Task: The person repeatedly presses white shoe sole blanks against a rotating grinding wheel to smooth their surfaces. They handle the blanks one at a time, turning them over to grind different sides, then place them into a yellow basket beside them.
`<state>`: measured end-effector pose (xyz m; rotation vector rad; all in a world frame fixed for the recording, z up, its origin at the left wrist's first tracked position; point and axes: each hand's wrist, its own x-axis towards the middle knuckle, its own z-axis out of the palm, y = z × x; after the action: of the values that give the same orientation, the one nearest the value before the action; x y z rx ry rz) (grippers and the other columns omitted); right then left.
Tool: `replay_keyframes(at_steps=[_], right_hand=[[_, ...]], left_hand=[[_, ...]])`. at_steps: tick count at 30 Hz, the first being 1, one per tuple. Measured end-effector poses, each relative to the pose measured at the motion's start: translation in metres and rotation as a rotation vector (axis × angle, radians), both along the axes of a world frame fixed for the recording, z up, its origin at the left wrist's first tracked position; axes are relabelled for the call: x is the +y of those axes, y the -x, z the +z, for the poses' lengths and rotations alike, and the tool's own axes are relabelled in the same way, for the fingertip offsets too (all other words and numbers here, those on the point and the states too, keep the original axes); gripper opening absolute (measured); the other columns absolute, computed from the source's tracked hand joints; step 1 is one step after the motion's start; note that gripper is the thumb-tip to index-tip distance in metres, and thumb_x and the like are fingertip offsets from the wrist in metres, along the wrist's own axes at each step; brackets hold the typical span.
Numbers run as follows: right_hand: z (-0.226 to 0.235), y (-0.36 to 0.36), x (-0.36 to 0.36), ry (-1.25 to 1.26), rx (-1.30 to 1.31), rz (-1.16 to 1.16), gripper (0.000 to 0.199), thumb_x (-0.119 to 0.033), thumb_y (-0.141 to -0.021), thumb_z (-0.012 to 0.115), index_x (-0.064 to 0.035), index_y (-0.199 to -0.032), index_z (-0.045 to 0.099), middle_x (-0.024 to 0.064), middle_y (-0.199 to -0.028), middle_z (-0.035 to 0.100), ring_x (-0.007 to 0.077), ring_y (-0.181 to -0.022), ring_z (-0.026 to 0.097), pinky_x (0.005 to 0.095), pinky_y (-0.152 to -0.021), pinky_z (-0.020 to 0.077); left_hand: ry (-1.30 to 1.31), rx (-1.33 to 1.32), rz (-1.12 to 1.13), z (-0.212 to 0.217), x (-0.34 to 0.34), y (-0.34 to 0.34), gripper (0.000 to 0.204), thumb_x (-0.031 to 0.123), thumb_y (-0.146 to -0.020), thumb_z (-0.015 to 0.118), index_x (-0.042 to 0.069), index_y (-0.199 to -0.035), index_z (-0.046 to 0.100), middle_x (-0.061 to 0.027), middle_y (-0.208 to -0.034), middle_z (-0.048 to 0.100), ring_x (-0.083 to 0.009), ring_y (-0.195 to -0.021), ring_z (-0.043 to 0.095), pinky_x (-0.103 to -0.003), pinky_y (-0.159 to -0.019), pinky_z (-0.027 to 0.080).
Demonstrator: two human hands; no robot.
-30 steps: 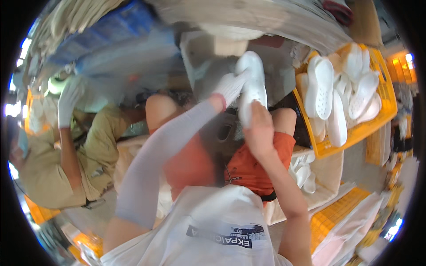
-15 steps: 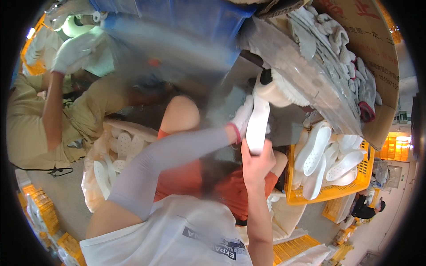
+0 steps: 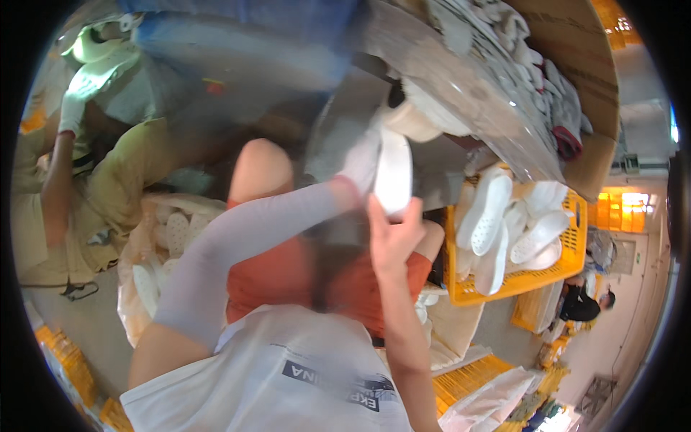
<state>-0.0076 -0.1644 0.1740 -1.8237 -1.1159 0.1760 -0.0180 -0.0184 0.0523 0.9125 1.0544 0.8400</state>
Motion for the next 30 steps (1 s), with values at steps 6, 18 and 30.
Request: replay_keyframes(at_steps=[6,18,30], right_hand=[[-0.016,-0.012,0.009,-0.053,0.034,0.046,0.039,-0.027,-0.088,0.084,0.0024,-0.102,0.062,0.0183,-0.086,0.075,0.0258,-0.077,0.074,0.0392,-0.070,0.0570],[-0.011,0.007,-0.050,-0.024,-0.374,0.078,0.039,-0.021,-0.089,0.082,0.0026,-0.112,0.061,0.0216,-0.091,0.071,0.0378,-0.082,0.073,0.0444,-0.074,0.0580],[-0.046,-0.057,0.056,0.117,-0.247,0.050,0.036,-0.027,-0.091,0.079,0.0041,-0.107,0.070,0.0209,-0.095,0.076,0.0320,-0.085,0.073,0.0407,-0.080,0.0558]], left_hand=[[0.084,-0.029,-0.117,0.016,-0.004,0.001,0.061,0.053,-0.106,0.047,-0.002,-0.124,0.066,-0.0140,-0.112,0.071,-0.0236,-0.100,0.068,-0.040,-0.086,0.055],[0.354,-0.614,0.012,0.067,-0.066,0.022,0.041,0.043,-0.109,0.049,0.007,-0.105,0.068,-0.0064,-0.094,0.068,-0.0191,-0.086,0.065,-0.035,-0.078,0.054],[0.068,-0.254,-0.023,-0.015,-0.009,-0.040,0.048,0.041,-0.109,0.039,0.003,-0.120,0.066,-0.0089,-0.109,0.071,-0.0288,-0.098,0.063,-0.041,-0.088,0.049]])
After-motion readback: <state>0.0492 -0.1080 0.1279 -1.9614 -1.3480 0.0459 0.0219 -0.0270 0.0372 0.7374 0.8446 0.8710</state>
